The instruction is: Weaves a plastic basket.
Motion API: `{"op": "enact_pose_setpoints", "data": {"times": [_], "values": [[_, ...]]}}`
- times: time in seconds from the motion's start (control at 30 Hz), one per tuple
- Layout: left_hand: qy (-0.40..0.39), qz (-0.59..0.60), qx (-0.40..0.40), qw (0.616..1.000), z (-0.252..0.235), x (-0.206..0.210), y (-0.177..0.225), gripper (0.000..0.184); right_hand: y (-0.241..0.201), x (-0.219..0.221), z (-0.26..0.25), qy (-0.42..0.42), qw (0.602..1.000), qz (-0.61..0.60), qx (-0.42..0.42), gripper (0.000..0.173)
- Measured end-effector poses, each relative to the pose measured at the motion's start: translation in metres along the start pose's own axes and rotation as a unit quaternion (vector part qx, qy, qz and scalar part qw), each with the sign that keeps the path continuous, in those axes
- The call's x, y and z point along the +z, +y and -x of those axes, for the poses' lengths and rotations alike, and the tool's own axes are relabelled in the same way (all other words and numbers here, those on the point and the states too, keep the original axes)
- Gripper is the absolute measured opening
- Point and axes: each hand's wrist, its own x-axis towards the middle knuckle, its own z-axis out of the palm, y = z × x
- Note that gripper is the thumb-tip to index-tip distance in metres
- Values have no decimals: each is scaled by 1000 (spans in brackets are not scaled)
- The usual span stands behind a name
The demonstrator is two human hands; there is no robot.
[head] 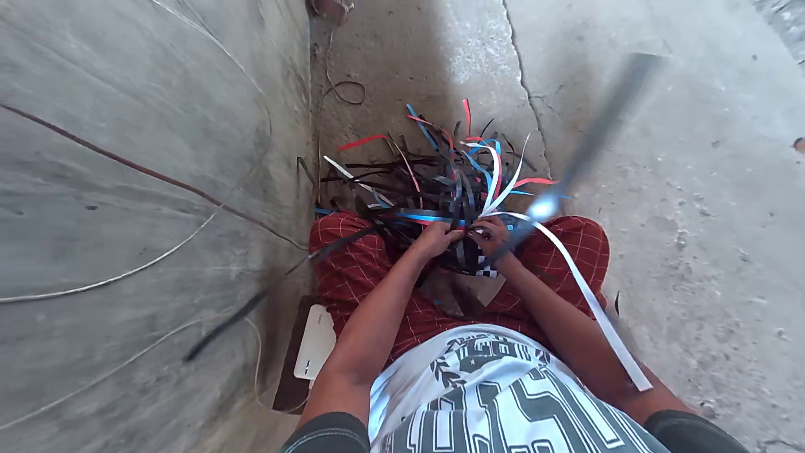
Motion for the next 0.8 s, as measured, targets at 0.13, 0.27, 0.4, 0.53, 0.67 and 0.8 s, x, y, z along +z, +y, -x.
{"op": "enact_pose_setpoints", "data": {"times": [0.13,0.27,0.4,0.53,0.67,0.8], "values": [[-9,-21,46,999,4,0,-5,30,-15,-5,-12,-55,990,-72,106,16],[1,-18,30,999,2,2,-6,32,-9,-2,-13,20,943,-302,139,17],[7,38,-33,999,-5,3,-5,32,-6,-6,-8,-20,949,-282,139,22],[11,13,-17,1000,-6,7,-3,33,-10,-10,-11,-199,971,-20,133,45],[34,-8,-18,999,-3,7,-1,39,-28,-16,-22,-265,939,182,125,55],[33,-54,-34,997,0,7,5,43,-37,-14,-25,-258,931,234,111,43]]}}
